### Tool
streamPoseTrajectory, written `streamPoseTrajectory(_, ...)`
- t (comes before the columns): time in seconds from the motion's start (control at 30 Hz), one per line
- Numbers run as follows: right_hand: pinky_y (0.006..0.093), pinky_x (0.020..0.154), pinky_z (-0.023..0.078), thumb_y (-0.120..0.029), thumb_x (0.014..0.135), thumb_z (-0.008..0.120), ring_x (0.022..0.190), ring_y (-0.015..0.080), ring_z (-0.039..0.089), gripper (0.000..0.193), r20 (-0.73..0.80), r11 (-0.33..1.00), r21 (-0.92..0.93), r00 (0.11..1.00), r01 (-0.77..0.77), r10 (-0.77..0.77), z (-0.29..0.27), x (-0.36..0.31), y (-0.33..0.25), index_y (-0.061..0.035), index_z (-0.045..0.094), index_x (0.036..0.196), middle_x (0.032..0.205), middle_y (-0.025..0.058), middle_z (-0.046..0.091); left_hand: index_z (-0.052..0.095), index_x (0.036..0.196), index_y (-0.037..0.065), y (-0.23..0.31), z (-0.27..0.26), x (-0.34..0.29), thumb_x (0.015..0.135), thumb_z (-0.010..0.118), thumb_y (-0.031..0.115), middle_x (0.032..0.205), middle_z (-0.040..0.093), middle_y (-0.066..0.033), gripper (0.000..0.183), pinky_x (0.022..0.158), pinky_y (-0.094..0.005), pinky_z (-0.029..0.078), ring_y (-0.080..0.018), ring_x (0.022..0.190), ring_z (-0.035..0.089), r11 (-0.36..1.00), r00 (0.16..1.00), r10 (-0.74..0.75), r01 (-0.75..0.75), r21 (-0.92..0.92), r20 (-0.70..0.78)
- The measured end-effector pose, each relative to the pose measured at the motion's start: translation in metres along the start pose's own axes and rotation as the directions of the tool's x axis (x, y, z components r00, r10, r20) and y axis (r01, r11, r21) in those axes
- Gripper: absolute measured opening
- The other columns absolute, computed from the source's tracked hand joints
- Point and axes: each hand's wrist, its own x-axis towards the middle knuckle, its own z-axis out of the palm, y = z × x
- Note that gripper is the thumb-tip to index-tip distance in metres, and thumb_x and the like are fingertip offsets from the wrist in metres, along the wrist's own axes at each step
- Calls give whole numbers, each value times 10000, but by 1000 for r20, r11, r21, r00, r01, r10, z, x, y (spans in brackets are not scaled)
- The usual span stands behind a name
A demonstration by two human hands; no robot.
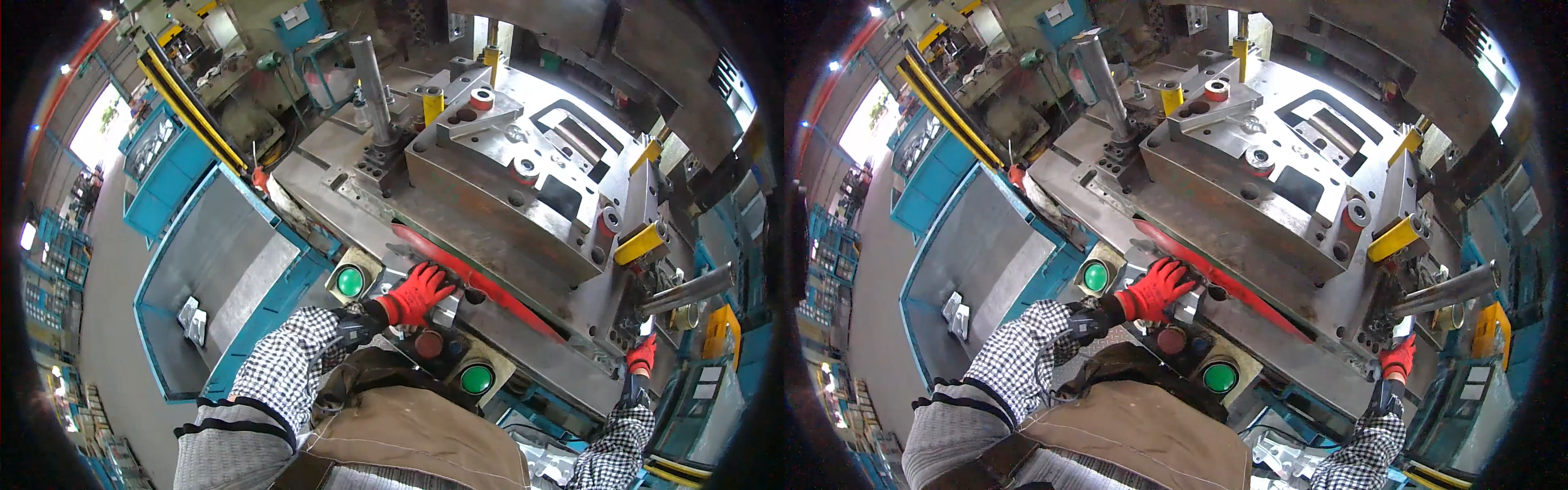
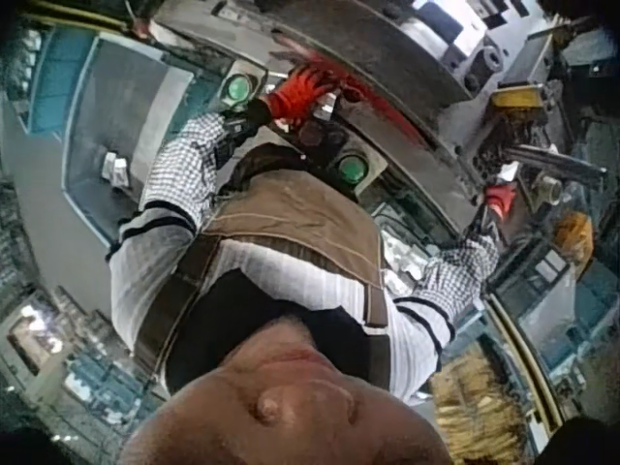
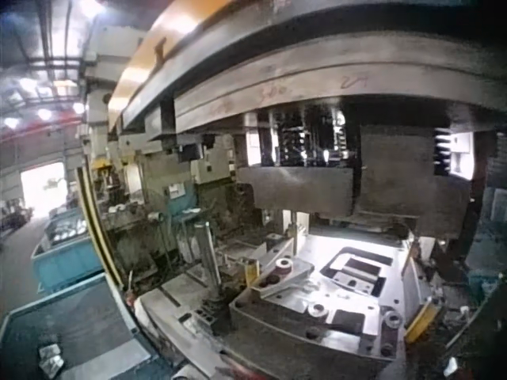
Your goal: Operating an industrial press machine to shape metal components.
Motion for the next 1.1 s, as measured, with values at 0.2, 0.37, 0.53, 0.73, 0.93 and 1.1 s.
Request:
streamPoseTrajectory(0.2, 483, 1150, 412, -303, 748, 851, 1408, 433, 452, 1143, 28, 998, 41, 999, 43, -44, -44, -20, -14, -44, 176, 1633, 1520, 267, 459, 397, 1574, 154, -17, 11, 9, 540, 915, 494, 1507, 436, -270, 1205, 1172, -666, 283, -461, 1415, 401, 999, 998, -46, 45, 25, 53)
streamPoseTrajectory(0.37, 447, 1213, 339, -332, 681, 933, 1478, 371, 391, 1225, -171, 970, 242, 985, 30, 12, -71, -54, 7, -36, 217, 1630, 1603, 236, 390, 459, 1524, 133, -43, -5, -9, 599, 896, 452, 1505, 455, -215, 1071, 1171, -666, 281, -422, 1408, 419, 997, 998, -53, 50, 65, 44)
streamPoseTrajectory(0.53, 409, 1258, 254, -309, 798, 896, 1521, 301, 337, 1069, -330, 755, 616, 944, 222, -9, -106, -172, 59, -8, 280, 1618, 1633, 195, 372, 487, 1496, 92, -78, -29, -67, 691, 865, 350, 1466, 503, -195, 926, 1192, -554, 321, -404, 1352, 476, 946, 925, -321, 301, -122, -205)
streamPoseTrajectory(0.73, 425, 1233, 286, -425, 555, 977, 1500, 283, 369, 1352, 66, 441, 886, 905, 140, -419, -212, -322, -15, -30, 266, 1636, 1607, 153, 409, 537, 1452, 33, -83, 5, -111, 829, 813, 318, 1279, 665, -221, 739, 1023, -438, 496, -363, 1207, 623, 486, 713, -701, 459, -744, -17)
streamPoseTrajectory(0.93, 401, 1222, 311, -194, 487, 950, 1470, 271, 423, 1320, -2, 334, 875, 693, 350, -721, -292, -285, -207, 21, 292, 1611, 1571, 166, 464, 659, 1319, 36, -86, 37, -103, 859, 777, 345, 1220, 696, -220, 567, 1041, -470, 471, -397, 1162, 621, 631, 733, -676, 524, -572, -76)
streamPoseTrajectory(1.1, 374, 1171, 387, -200, 577, 929, 1402, 281, 515, 1190, -261, 257, 588, 480, 767, -838, -326, -160, -343, -11, 341, 1594, 1512, 201, 533, 652, 1324, 17, -85, 38, -102, 866, 774, 341, 1224, 694, -228, 574, 1048, -466, 475, -399, 1173, 628, 650, 757, -649, 496, -575, -80)
